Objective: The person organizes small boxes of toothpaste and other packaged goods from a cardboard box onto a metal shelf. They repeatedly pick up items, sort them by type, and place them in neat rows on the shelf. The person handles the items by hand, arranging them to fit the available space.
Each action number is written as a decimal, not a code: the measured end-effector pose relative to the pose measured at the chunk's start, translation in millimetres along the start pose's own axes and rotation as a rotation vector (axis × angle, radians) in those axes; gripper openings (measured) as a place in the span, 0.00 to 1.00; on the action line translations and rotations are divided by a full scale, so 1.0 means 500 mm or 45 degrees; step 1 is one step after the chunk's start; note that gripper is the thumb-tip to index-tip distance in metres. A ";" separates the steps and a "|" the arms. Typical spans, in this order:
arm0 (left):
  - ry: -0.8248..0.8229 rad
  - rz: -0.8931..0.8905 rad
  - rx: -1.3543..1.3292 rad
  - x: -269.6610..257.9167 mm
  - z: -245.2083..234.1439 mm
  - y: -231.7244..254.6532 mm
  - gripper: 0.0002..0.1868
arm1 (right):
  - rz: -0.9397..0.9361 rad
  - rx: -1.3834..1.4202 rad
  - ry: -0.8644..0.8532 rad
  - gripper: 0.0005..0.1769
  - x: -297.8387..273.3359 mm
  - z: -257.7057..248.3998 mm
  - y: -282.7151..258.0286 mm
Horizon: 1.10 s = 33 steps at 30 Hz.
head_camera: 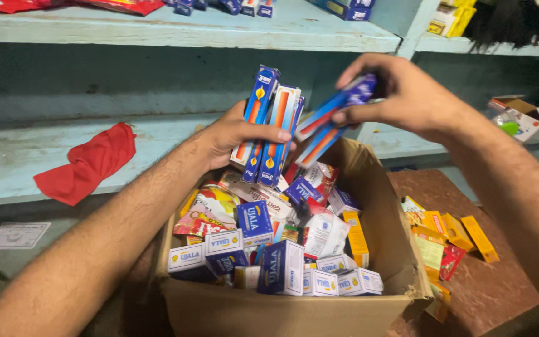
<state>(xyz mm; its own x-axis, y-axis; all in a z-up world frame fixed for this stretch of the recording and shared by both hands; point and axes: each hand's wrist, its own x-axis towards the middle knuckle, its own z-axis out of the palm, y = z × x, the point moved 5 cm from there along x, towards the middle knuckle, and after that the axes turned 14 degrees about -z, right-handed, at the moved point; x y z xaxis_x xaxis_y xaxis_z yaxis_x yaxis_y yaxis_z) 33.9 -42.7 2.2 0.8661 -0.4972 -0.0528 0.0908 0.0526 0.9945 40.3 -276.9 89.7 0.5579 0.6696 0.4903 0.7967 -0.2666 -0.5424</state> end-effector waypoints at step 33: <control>0.490 0.581 -0.043 0.030 -0.038 -0.019 0.46 | 0.274 1.291 0.520 0.06 0.025 0.176 0.089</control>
<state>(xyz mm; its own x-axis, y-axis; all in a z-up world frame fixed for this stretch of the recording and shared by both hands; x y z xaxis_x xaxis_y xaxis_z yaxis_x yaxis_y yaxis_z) 55.4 -34.4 -9.8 0.9366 -0.0687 0.3436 -0.3220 0.2177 0.9214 62.2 -219.7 11.6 0.8446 0.3494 0.4057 0.2198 0.4647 -0.8577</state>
